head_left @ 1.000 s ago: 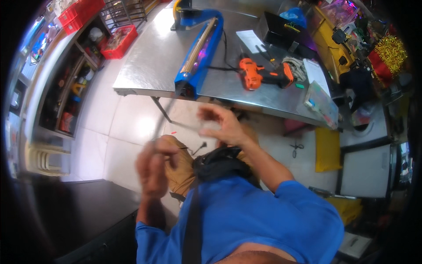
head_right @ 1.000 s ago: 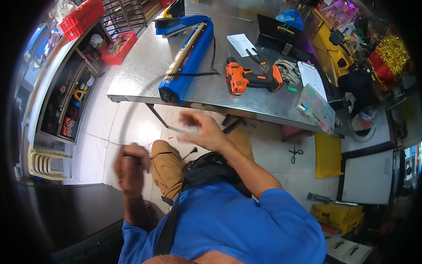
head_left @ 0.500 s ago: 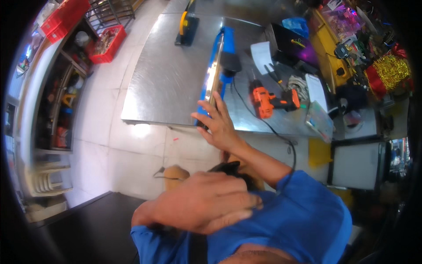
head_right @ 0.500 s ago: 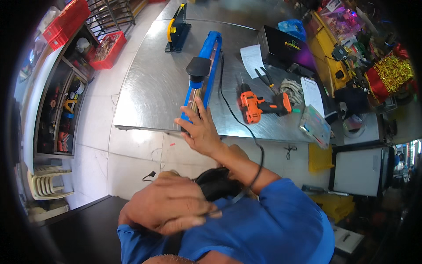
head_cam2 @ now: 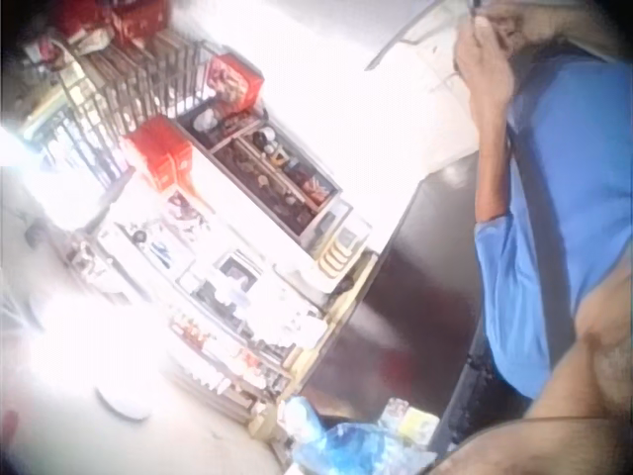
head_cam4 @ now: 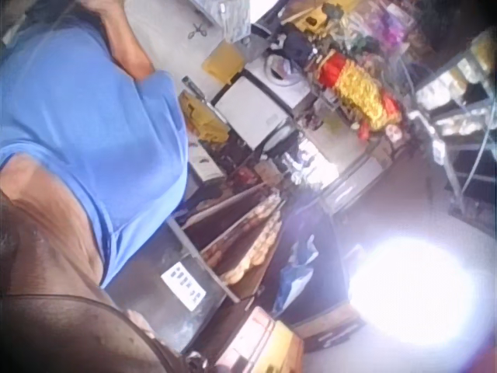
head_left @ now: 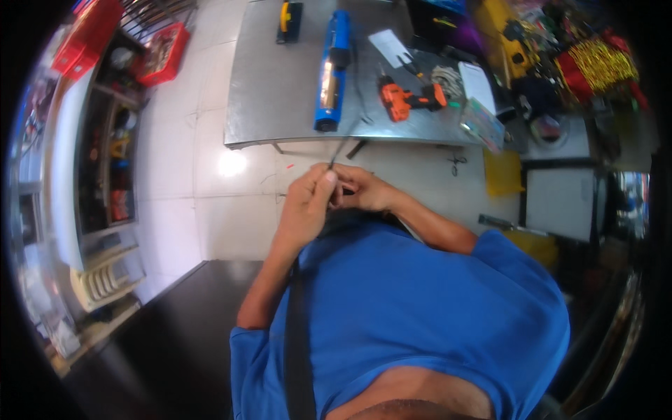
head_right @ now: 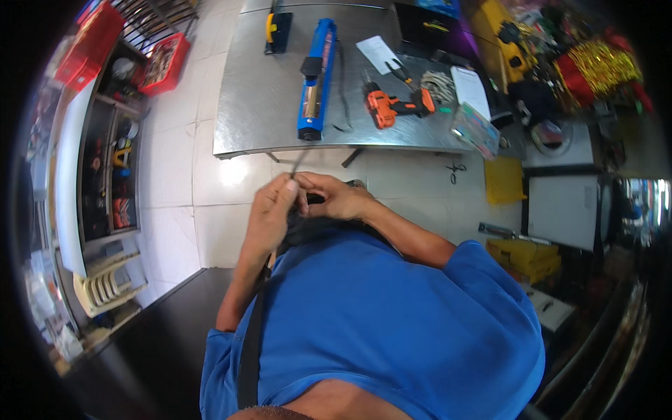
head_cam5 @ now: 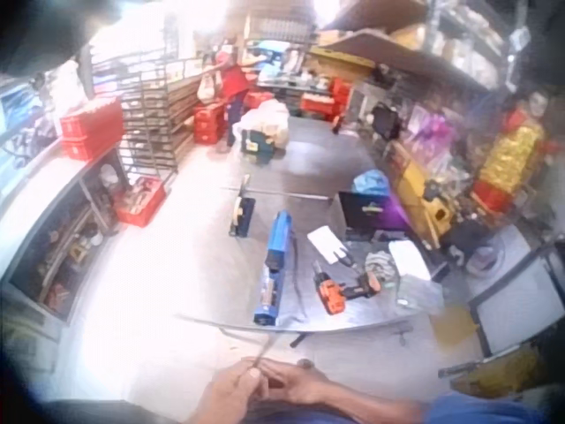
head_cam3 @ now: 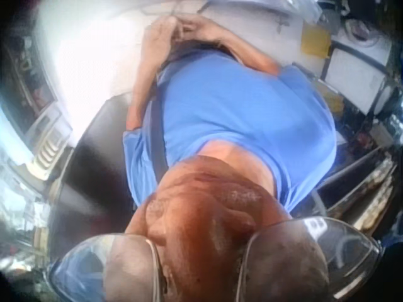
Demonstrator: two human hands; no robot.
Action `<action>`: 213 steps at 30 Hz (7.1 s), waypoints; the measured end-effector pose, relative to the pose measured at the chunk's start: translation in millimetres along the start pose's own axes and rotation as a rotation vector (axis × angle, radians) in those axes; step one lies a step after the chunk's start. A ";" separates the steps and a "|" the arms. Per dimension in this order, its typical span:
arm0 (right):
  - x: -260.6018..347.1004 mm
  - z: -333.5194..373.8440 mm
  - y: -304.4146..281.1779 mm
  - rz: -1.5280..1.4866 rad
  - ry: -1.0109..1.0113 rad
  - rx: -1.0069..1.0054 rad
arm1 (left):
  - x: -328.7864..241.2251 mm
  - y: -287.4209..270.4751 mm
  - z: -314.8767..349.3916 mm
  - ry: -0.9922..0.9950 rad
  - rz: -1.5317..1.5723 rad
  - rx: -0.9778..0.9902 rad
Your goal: The person assembles a blue light fixture by attaching a silver metal grille to the housing. They use an orange cordless drill to secure the grille with screws, handling the components and tools on a metal workbench.
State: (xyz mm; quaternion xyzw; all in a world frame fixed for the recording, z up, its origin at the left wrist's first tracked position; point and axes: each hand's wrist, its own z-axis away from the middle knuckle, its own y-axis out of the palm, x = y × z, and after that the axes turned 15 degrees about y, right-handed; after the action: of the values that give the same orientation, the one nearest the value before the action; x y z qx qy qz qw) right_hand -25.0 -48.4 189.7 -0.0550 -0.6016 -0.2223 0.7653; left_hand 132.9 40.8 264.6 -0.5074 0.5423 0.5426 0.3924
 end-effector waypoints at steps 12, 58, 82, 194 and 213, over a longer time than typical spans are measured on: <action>89.8 73.4 38.2 0.089 -0.169 -1.057 | 8.9 -44.8 -73.2 0.492 -0.346 -0.136; 167.3 -117.0 -216.3 -0.581 -0.266 -0.931 | 264.6 -83.7 -489.9 0.262 -0.278 -0.056; -11.7 -24.2 -130.0 0.173 0.572 -1.062 | 264.5 -80.5 -255.1 0.340 -1.311 0.544; -126.8 320.0 -456.5 0.955 0.402 -1.002 | 311.9 407.2 -356.2 0.343 -1.137 1.433; -123.1 315.5 -449.1 1.249 0.603 -0.826 | 322.6 398.2 -346.5 0.461 -1.187 1.379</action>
State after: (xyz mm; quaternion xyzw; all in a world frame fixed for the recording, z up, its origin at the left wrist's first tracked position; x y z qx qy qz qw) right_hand -512.1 -305.8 76.3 -0.5973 -0.0967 0.0370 0.7953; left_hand -269.7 -382.6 61.2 -0.4516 0.4610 -0.3014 0.7019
